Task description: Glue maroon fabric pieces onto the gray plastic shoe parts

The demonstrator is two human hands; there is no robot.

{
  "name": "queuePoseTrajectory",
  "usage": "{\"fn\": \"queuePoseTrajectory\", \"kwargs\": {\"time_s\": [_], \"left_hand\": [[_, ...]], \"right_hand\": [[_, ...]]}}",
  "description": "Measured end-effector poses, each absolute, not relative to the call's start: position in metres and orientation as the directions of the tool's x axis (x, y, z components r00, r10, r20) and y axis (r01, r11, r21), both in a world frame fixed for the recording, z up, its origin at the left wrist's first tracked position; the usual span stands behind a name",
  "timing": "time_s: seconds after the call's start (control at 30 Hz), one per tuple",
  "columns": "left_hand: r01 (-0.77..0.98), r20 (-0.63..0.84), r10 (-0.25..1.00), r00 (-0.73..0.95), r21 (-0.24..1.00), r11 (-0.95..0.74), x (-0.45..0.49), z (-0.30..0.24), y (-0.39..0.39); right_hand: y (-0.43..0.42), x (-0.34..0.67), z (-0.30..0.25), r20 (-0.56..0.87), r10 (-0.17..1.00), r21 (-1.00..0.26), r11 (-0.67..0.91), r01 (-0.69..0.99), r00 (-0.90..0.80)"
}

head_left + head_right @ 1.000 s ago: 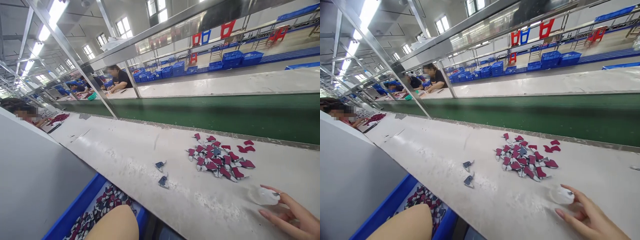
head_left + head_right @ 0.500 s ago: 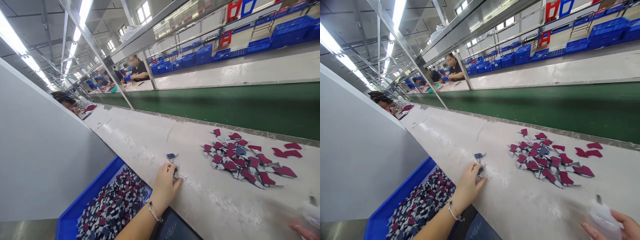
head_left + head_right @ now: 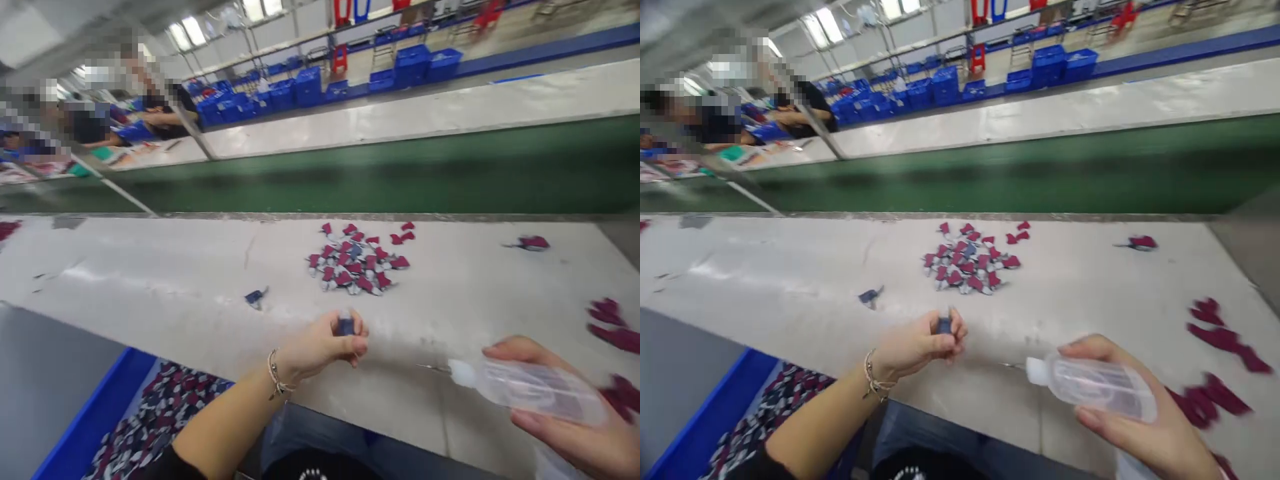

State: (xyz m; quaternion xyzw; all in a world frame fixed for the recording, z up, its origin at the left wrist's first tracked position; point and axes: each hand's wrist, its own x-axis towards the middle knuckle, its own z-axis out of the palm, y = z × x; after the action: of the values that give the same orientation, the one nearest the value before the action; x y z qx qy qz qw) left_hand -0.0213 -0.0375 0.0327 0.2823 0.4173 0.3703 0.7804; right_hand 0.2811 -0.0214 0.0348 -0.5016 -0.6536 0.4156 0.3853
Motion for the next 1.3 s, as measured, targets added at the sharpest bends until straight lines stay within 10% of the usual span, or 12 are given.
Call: {"fn": "queuePoseTrajectory", "kwargs": {"time_s": [0.17, 0.37, 0.73, 1.3], "left_hand": [[-0.264, -0.446, 0.738, 0.505, 0.735, 0.625, 0.018, 0.026, -0.011], [-0.329, -0.335, 0.705, 0.625, 0.706, 0.627, 0.018, 0.01, -0.011], [-0.225, -0.396, 0.726, 0.562, 0.771, 0.595, 0.009, 0.006, -0.006], [-0.211, -0.407, 0.715, 0.569, 0.768, 0.605, 0.014, 0.0, -0.004]], "right_hand": [[0.005, 0.286, 0.05, 0.098, 0.879, -0.994, 0.113, 0.005, -0.466], [0.02, 0.274, 0.045, -0.013, 0.826, -1.0, -0.013, 0.003, -0.564], [0.01, 0.23, 0.065, 0.1, 0.929, -0.992, 0.122, 0.039, -0.356], [0.0, 0.214, 0.062, 0.062, 0.969, -0.865, 0.172, 0.472, -0.24]]}}
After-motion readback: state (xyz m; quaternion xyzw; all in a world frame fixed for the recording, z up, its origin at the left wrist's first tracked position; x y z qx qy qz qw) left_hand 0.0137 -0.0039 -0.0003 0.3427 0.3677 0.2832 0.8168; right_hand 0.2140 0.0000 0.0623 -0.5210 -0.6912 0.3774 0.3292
